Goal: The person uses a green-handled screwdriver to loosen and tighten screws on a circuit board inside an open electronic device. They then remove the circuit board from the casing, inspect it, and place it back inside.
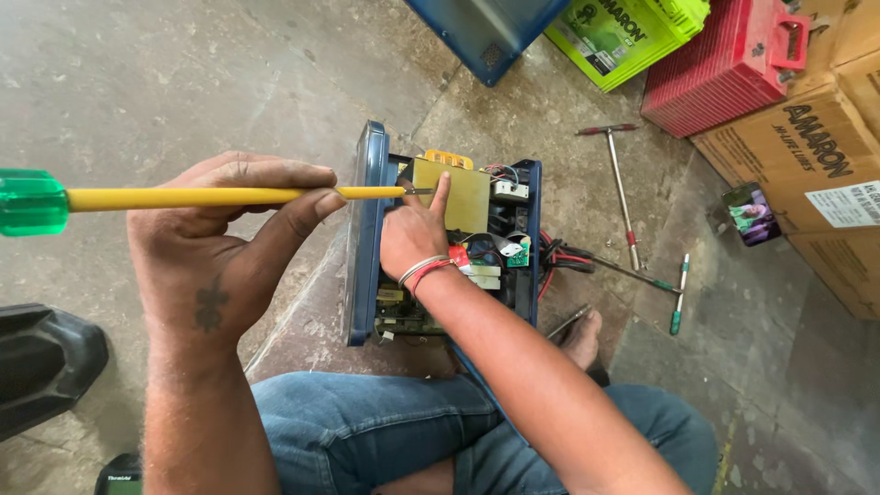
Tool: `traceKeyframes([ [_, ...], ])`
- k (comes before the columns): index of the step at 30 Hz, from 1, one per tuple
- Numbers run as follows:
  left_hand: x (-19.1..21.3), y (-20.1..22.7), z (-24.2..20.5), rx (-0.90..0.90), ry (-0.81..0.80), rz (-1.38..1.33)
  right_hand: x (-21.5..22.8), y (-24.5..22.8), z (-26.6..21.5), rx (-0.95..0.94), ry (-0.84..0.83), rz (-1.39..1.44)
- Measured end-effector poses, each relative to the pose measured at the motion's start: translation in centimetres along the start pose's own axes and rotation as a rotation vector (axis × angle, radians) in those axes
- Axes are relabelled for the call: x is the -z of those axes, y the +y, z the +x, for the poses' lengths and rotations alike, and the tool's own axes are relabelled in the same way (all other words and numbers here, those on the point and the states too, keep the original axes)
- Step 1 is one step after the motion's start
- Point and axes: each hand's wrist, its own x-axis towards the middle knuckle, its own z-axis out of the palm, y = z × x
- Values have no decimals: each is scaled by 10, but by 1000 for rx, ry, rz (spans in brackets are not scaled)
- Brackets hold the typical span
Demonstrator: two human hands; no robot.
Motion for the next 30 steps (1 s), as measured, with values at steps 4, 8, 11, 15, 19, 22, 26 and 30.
traceKeyframes([
  [4,-1,-3,-5,19,1,2,1,0,1,-15,-93,6],
  [8,-2,-5,-5,15,-13,-2,-2,1,2,15,0,72],
  [11,-3,-4,-4,29,-24,9,-7,2,4,7,-16,24],
  [15,-4,-5,-4,38,-31,-18,-13,2,3,18,73,39],
  [19,-3,-5,-5,29,-34,-5,-12,1,2,10,88,54],
  [22,-5,-4,-5,27,-31,-29,-8,0,2,-2,47,35],
  [26,-7,-2,-4,35,-34,-17,-6,0,4,-15,-22,-19],
  [30,-8,0,-3,62,-33,-17,-12,-1,6,-4,49,-6],
])
